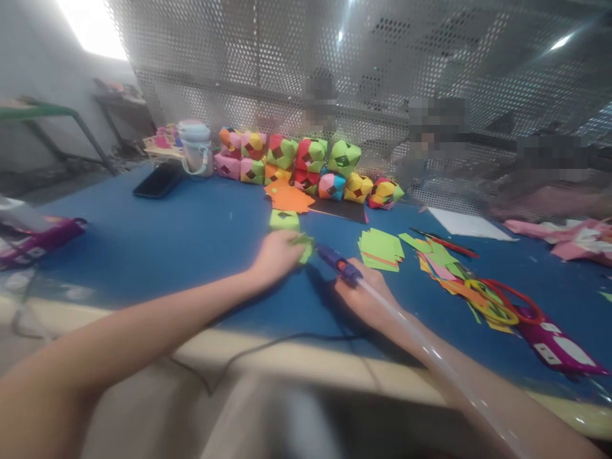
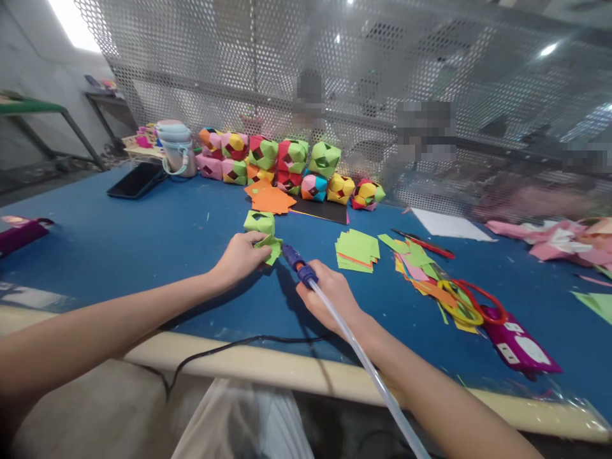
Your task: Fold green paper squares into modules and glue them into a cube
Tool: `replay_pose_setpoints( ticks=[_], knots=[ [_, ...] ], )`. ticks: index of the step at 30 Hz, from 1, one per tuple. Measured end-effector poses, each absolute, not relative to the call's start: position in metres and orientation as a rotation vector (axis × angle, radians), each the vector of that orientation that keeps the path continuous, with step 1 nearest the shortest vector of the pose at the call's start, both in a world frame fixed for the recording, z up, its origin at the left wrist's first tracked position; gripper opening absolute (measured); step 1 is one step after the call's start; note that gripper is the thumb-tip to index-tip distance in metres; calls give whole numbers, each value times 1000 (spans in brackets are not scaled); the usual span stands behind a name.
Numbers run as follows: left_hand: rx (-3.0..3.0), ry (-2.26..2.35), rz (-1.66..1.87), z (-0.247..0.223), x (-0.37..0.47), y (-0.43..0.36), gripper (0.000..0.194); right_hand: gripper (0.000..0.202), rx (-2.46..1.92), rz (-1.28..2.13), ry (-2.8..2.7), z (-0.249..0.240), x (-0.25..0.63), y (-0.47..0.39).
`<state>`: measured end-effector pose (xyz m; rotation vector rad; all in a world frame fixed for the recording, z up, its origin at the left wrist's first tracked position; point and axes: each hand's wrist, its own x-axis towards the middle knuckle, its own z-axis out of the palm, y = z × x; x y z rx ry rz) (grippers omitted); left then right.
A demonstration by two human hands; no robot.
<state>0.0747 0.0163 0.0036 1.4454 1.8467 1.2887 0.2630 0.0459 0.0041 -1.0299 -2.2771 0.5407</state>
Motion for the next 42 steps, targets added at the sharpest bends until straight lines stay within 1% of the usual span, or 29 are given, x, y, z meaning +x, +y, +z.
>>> replay_pose_setpoints(
  ticks=[13, 42],
  knots=[
    [1470, 1881, 1291, 4, 76, 15, 12, 13, -1000, 586, -2241, 5, 264, 44],
    [1433, 1837, 1240, 2, 76, 16, 13, 11, -989, 595, -2255, 2, 268, 46]
  ],
)
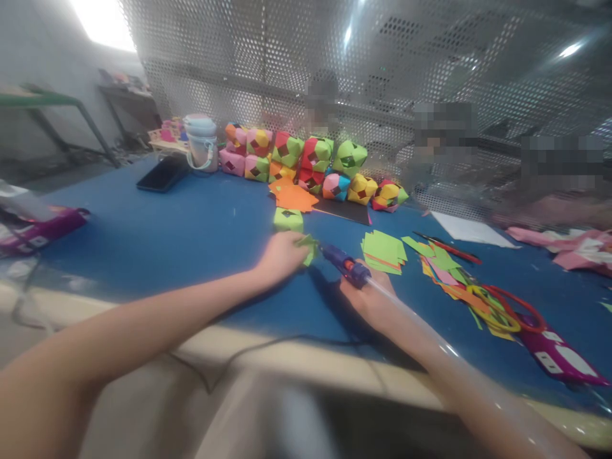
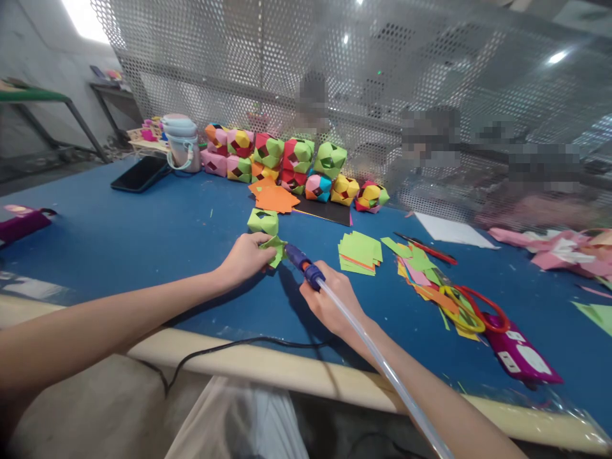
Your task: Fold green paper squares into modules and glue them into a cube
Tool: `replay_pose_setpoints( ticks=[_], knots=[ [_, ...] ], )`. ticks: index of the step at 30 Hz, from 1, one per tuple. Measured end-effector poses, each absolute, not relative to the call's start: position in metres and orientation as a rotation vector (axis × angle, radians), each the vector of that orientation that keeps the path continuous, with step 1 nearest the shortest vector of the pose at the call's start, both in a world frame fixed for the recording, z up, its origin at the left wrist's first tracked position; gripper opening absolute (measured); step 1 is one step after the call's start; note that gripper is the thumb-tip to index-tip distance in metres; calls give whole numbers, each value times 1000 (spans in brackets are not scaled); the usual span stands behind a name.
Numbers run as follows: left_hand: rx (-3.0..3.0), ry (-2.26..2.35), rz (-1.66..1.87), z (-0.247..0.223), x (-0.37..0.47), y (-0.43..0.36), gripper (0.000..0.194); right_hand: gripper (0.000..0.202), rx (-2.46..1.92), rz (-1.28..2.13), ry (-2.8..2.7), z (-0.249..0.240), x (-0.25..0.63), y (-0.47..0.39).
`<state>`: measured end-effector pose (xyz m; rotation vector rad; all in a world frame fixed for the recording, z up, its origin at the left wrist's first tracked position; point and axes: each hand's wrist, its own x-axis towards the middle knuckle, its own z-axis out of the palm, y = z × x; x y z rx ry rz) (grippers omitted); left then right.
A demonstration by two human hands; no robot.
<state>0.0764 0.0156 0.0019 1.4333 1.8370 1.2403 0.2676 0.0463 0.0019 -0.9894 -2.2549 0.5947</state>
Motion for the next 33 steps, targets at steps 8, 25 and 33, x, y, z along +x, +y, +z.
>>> replay_pose_setpoints(
  ticks=[8, 25, 33],
  knots=[
    [1415, 1840, 1260, 2, 77, 15, 13, 12, -986, 577, -2254, 0, 267, 48],
    [1239, 1712, 1400, -6, 74, 20, 10, 13, -980, 603, -2255, 2, 270, 47],
    [831, 1406, 1507, -4, 82, 19, 14, 24, -1171, 685, -2150, 6, 269, 54]
  ],
)
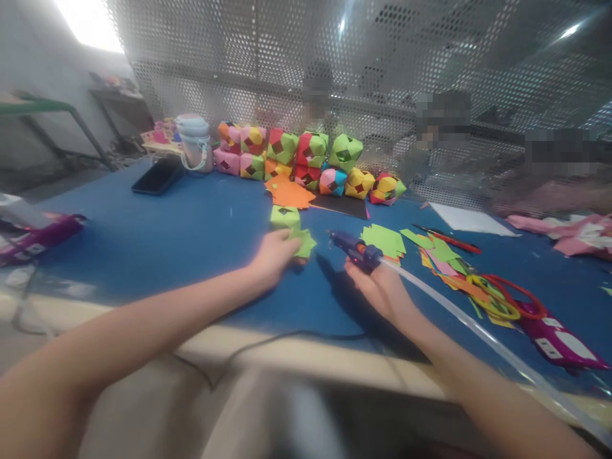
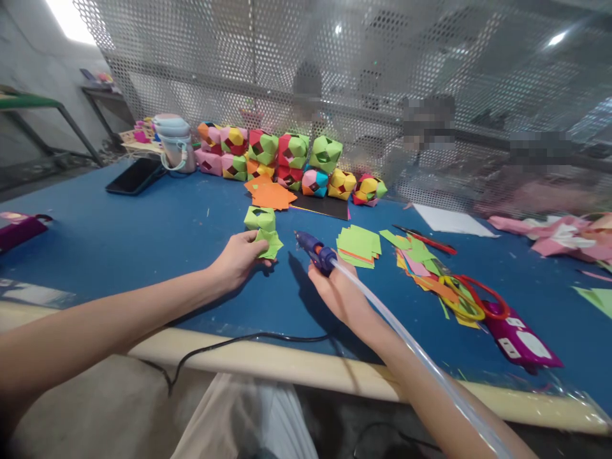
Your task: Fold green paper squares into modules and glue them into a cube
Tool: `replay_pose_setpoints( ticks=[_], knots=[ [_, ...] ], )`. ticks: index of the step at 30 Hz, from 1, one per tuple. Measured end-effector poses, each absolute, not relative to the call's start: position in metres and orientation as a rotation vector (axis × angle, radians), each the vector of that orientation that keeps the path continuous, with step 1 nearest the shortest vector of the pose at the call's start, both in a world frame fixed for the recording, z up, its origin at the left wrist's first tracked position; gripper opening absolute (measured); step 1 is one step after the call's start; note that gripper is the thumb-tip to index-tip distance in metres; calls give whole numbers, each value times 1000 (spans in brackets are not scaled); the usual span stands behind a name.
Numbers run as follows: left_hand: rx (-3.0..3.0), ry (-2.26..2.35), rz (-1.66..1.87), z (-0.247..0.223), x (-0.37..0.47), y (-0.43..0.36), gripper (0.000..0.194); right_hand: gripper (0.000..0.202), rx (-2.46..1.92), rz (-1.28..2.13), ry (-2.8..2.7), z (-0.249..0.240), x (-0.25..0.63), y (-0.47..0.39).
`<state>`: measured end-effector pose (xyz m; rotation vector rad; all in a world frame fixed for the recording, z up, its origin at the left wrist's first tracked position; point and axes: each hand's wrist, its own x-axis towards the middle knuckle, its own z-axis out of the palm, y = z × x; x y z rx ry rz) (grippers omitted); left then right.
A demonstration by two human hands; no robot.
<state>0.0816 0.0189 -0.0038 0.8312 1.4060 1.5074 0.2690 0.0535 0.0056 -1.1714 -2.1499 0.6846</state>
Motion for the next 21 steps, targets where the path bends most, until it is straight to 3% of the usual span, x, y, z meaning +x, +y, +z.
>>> replay_pose_setpoints(
  ticks=[4, 8, 17, 21],
  knots=[
    [736, 1371, 1496, 1, 86, 15, 15, 31, -1143, 626, -2193, -7, 269, 73],
    [696, 1346, 1478, 7, 92, 9, 17, 35, -1422, 526, -2295, -10, 266, 85],
    [712, 1343, 1447, 9, 94, 5, 17, 45, -1441, 245, -2640, 29, 297, 68],
    [759, 1343, 1434, 7, 95, 4, 16, 39, -1228, 617, -2752, 38, 307, 48]
  ],
)
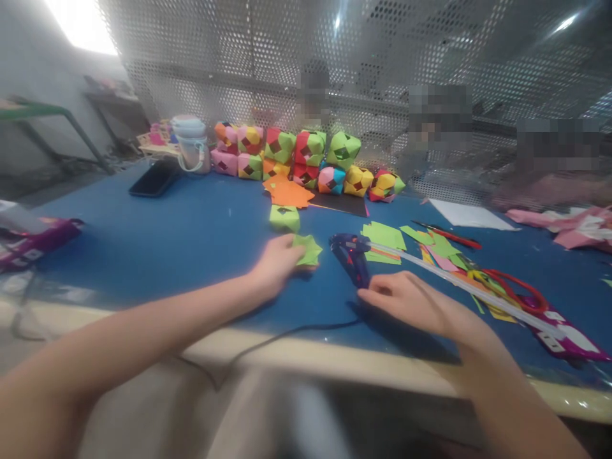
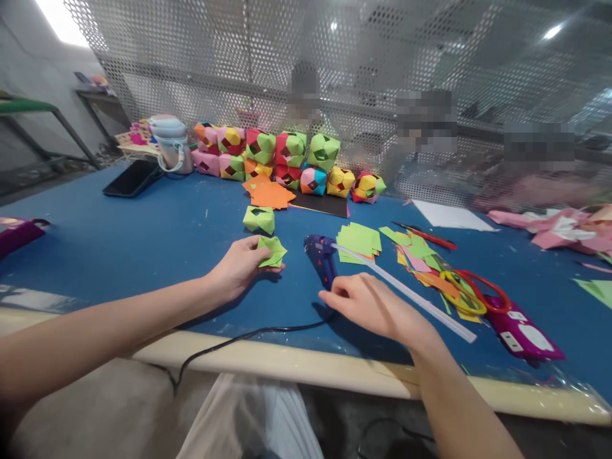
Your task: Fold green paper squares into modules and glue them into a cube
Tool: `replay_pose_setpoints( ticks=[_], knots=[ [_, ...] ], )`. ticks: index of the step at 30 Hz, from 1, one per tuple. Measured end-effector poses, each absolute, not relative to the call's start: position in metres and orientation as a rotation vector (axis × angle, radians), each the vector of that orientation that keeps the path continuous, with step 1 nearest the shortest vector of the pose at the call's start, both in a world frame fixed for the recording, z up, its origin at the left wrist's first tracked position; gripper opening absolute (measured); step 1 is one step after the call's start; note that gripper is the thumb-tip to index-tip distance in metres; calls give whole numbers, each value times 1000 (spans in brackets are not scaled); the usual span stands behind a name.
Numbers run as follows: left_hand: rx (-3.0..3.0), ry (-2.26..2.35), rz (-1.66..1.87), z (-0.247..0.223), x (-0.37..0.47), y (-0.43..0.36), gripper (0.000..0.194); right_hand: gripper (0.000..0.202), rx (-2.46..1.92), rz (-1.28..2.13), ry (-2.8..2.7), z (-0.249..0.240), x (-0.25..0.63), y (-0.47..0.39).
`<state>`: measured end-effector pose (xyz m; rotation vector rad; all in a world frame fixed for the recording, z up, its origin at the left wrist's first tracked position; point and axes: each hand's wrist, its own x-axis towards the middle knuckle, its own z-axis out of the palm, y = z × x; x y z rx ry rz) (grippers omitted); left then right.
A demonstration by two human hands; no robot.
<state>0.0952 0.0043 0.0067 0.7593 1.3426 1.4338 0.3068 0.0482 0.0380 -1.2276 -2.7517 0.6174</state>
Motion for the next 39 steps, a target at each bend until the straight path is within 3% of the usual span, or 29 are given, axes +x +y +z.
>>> replay_pose_setpoints(
  ticks=[3, 6, 9, 18, 24, 39],
  knots=[
    [845, 1313, 1430, 4, 98, 2, 12, 29, -990, 902, -2546, 34, 292, 36],
    [942, 1304, 1416, 2, 102, -1, 14, 19, -932, 911, -2226, 22, 271, 33],
    [1067, 1354, 1389, 2, 105, -6, 18, 23, -912, 950, -2065, 8, 258, 37],
    [1377, 1575, 1272, 9, 110, -13, 23, 11, -907, 872, -2035, 0, 258, 40],
    [1450, 1626, 1245, 10, 108, -14, 10, 11, -944, 949, -2022, 6, 258, 37],
    [1368, 1563, 1258, 8, 105, -13, 10, 12, -919, 1224, -1901, 5, 257, 41]
  ],
)
